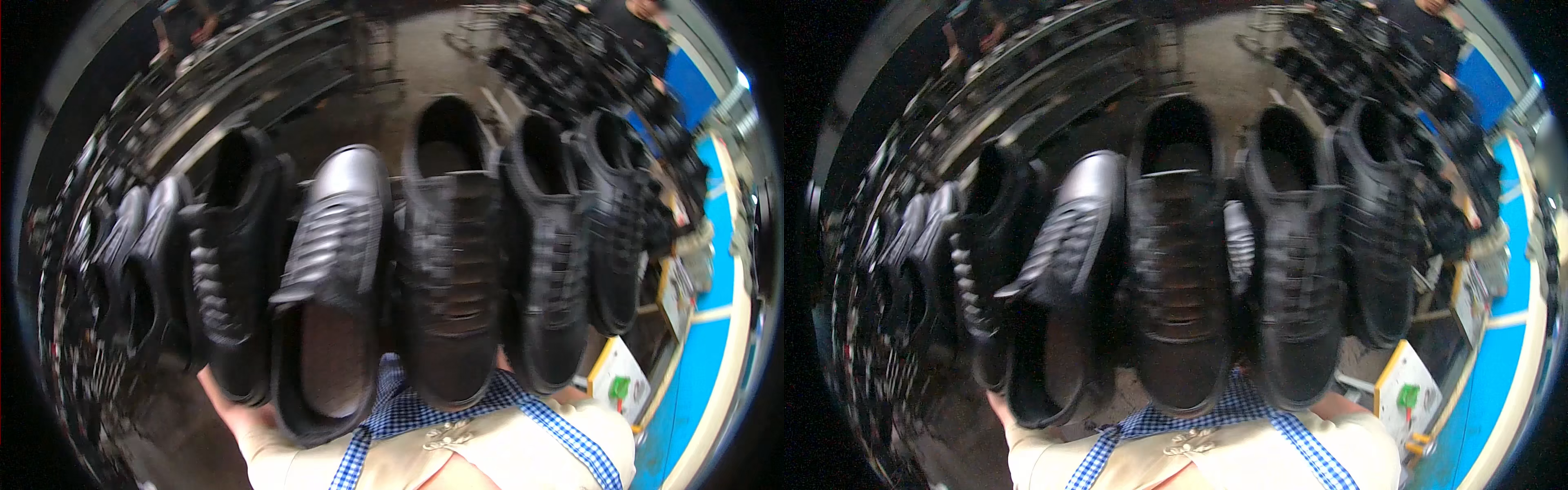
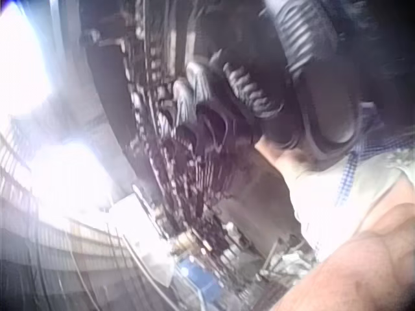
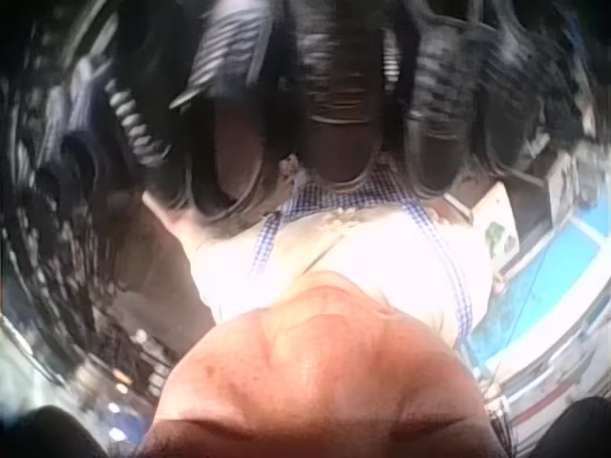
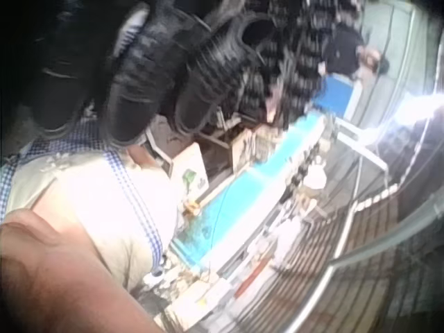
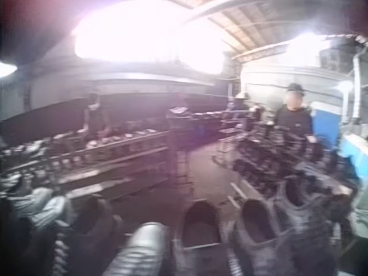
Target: Finishing and quality checking black shoes by using a small tool to adjust edges or remove debris.
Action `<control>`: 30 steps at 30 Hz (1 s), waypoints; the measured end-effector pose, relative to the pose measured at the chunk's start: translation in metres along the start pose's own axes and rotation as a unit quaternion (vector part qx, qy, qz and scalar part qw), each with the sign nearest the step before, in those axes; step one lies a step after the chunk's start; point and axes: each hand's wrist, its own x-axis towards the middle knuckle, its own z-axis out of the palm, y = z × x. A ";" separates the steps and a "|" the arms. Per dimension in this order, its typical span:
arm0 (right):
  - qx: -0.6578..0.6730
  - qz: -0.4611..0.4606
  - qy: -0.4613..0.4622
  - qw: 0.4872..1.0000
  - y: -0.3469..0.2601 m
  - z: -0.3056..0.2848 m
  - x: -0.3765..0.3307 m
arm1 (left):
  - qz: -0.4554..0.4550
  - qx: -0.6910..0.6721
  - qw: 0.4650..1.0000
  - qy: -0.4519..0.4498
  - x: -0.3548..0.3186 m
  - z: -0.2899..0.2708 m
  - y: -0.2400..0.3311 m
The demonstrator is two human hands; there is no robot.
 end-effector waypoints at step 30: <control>-0.342 0.201 -0.173 0.901 0.152 0.245 0.112 | 0.067 -0.032 0.988 0.133 -0.066 -0.168 0.066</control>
